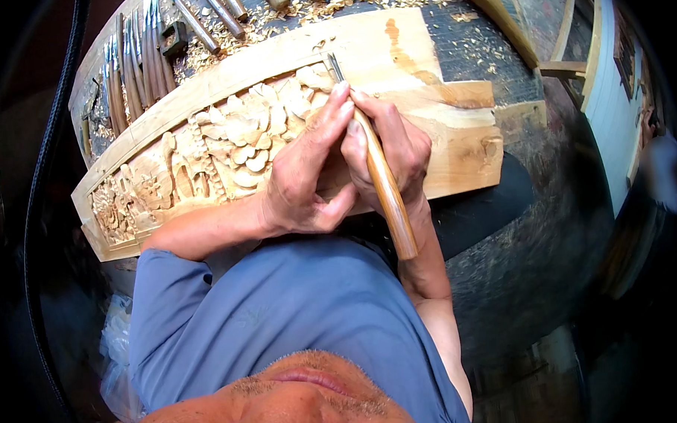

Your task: The person carves intricate floral designs into a large wooden panel using various chisels and a mallet.

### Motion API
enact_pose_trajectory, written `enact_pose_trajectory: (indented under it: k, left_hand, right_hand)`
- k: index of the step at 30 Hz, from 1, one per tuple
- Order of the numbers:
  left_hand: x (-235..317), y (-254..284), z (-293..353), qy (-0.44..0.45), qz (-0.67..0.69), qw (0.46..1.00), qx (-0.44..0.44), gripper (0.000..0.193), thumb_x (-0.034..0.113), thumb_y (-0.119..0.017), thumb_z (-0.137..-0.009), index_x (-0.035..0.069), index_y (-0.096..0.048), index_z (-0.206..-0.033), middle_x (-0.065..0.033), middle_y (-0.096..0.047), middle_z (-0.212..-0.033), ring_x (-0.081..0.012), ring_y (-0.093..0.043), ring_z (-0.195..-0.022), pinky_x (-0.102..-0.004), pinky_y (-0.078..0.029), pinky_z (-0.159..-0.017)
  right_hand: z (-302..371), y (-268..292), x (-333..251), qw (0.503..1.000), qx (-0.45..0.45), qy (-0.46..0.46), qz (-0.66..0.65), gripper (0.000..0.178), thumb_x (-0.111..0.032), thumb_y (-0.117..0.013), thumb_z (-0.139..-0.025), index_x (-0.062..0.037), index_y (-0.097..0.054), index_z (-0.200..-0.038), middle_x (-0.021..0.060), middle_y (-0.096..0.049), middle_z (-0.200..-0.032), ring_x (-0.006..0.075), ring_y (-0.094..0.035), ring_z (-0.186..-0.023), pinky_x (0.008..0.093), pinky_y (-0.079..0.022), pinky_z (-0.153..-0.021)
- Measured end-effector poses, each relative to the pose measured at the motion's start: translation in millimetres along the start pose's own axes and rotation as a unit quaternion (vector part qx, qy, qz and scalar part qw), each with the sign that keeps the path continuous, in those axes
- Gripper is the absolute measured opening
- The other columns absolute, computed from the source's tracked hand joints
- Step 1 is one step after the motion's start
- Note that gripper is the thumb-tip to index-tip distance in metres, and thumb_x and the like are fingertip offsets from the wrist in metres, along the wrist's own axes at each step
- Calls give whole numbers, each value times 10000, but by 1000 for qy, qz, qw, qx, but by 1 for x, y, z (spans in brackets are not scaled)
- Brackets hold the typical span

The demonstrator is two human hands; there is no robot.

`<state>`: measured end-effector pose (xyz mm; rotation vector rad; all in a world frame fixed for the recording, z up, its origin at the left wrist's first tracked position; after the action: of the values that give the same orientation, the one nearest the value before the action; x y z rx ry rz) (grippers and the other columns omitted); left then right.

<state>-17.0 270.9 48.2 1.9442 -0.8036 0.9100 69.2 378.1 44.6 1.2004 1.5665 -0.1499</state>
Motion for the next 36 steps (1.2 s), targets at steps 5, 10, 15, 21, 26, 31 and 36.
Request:
enact_pose_trajectory:
  k: [5, 10, 15, 21, 26, 31, 36]
  left_hand:
    - [0, 6, -1, -17, -38, 999, 30, 950, 28, -785, -762, -142, -369, -1599, -436, -401, -1621, -559, -429, -1535, -521, -405, -1281]
    - [47, 7, 10, -230, -67, 970, 37, 598, 54, -782, -855, -45, -632, -1426, -275, -643, -1489, -426, -662, -1370, -475, -553, -1155]
    - [74, -25, 54, -389, -48, 918, -56, 196, 145, -679, -953, 14, -741, -1085, -123, -766, -1082, -235, -763, -895, -318, -600, -748]
    - [51, -41, 63, -350, -73, 927, -117, 209, 182, -661, -892, 20, -668, -1023, -28, -605, -778, -202, -667, -721, -339, -532, -605]
    - [54, -40, 63, -370, -68, 922, -95, 203, 181, -670, -876, 24, -679, -1005, -36, -626, -776, -210, -672, -720, -370, -553, -567]
    - [52, -36, 61, -353, -70, 927, -102, 177, 175, -666, -868, 34, -685, -974, -37, -630, -774, -210, -671, -713, -362, -544, -573]
    - [52, -38, 53, -347, -49, 930, -109, 183, 161, -691, -834, 43, -683, -974, -36, -610, -765, -211, -661, -707, -369, -538, -613]
  right_hand:
    - [-11, -10, -1, 998, -27, -47, -38, 334, -69, -742, -959, 7, -718, -1284, 185, -789, -1044, 283, -778, -849, 380, -611, -764]
    - [12, 24, 8, 967, 80, -80, -226, 372, -209, -620, -1122, 97, -707, -1315, 159, -795, -1006, 215, -774, -896, 338, -636, -821]
    - [-32, 36, -15, 978, 11, -93, -189, 420, -246, -548, -1167, 125, -728, -1251, 150, -777, -912, 189, -756, -825, 329, -626, -816]
    - [-102, -75, -60, 963, -186, -12, -196, 296, -212, -652, -1120, 44, -789, -1175, 131, -808, -882, 161, -777, -782, 290, -630, -742]
    - [-152, -184, -68, 946, -299, -1, -128, 370, -341, -644, -1126, -3, -795, -1124, 121, -813, -859, 162, -790, -802, 297, -638, -718]
    - [-176, -238, -67, 943, -267, -34, -198, 384, -304, -664, -1112, 65, -769, -1101, 169, -810, -868, 182, -785, -716, 299, -635, -649]
    - [-183, -257, -34, 944, -296, -4, -143, 345, -313, -661, -1108, -11, -788, -999, 73, -788, -831, 121, -759, -753, 274, -605, -670]
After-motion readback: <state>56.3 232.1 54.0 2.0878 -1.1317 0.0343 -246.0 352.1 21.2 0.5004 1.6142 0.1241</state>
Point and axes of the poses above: each hand's wrist, its own z-axis away from the middle knuckle, its own y-axis out of the back of the hand, x = y × z, the point moved 8 cm from there along -z, towards the middle knuckle
